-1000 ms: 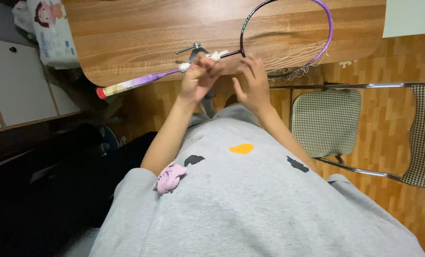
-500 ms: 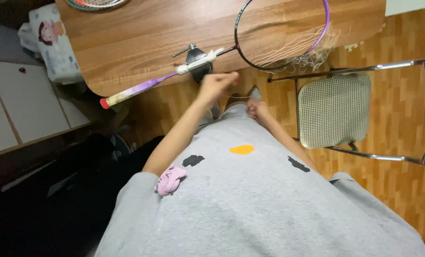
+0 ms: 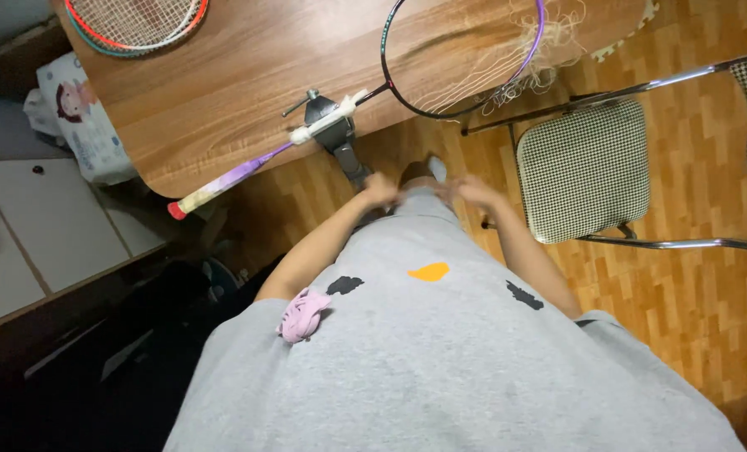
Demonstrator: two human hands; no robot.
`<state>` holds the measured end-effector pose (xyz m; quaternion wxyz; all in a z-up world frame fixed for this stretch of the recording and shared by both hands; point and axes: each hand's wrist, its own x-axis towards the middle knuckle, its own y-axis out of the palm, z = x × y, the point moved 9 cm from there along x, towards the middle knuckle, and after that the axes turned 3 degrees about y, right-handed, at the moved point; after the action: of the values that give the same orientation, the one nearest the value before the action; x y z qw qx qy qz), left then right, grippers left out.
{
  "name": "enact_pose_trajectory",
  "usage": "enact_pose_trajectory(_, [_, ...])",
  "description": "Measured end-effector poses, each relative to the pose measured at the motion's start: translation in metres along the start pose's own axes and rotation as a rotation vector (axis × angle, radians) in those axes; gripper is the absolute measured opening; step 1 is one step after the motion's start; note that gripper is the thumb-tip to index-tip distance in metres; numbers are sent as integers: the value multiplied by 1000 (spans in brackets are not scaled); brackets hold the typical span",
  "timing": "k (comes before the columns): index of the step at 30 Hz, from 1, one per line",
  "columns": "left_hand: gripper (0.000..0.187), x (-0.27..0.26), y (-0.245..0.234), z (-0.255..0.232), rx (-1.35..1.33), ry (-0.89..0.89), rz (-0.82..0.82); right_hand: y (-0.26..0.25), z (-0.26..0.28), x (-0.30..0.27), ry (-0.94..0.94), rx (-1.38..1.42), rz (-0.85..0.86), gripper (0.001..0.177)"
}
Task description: String a badminton racket by weaving and pulling the string through the frame grommets.
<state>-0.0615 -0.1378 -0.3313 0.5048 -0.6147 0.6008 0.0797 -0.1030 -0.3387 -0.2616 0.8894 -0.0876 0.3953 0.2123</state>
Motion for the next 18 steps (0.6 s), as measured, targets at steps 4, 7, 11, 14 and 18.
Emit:
enact_pose_trajectory(4, [55, -83, 82, 128, -232, -307, -165, 8, 175, -24, -298, 125, 37, 51])
enact_pose_trajectory(7, [41, -194, 83, 176, -538, -763, -167, 18, 228, -25, -223, 735, 74, 50])
enact_pose_trajectory(11, [37, -247, 141, 229, -753, -1131, -244, 0, 116, 26, -318, 796, 70, 46])
enact_pose_trajectory(14, [39, -243, 156, 208, -873, -1167, -268, -12, 122, 13, -237, 632, -60, 44])
enact_pose_trajectory(18, [35, -192, 88, 135, -895, -992, -295, 4, 210, -32, -247, 543, -25, 53])
